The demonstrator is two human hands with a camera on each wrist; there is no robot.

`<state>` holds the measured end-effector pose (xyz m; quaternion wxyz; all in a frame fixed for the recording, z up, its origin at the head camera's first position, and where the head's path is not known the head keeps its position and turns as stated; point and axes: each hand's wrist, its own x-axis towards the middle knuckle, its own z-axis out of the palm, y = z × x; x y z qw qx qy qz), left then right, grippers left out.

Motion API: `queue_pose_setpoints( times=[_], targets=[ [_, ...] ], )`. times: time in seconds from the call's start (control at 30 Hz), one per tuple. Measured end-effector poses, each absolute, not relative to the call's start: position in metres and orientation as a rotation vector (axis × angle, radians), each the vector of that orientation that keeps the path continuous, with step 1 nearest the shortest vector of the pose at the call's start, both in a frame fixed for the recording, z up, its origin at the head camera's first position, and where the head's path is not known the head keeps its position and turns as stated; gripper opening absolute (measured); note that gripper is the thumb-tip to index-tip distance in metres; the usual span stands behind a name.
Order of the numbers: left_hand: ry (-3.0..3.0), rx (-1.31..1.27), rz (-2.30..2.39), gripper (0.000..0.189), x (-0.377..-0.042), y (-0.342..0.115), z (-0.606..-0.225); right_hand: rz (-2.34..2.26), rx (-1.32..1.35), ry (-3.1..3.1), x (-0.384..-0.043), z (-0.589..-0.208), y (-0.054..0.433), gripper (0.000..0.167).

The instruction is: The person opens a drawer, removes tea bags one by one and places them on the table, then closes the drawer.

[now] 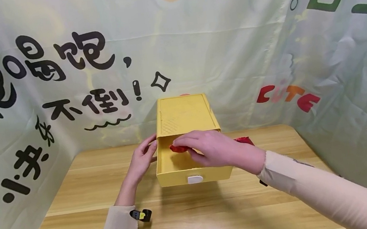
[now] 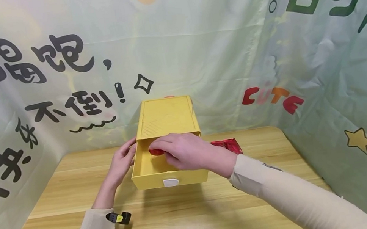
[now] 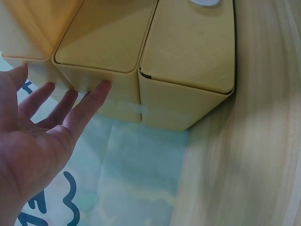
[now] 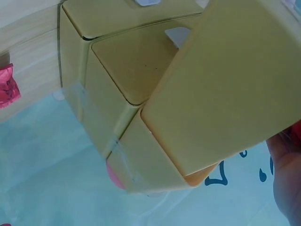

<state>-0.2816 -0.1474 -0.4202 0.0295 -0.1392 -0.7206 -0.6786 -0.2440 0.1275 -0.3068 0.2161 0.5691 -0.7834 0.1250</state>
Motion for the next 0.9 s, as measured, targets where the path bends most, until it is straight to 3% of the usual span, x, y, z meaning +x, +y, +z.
queue_pose_setpoints(
  times=[0.57, 0.9],
  targets=[
    [-2.225, -0.42, -2.081, 0.049, -0.281, -0.147, -0.419, 0.38, 1.546, -1.947, -0.232, -0.312, 0.145, 0.058],
    [-2.224, -0.445, -2.087, 0.049, -0.281, -0.148, -0.42, 0.368, 1.484, -1.887, -0.223, -0.313, 0.158, 0.046]
  ],
)
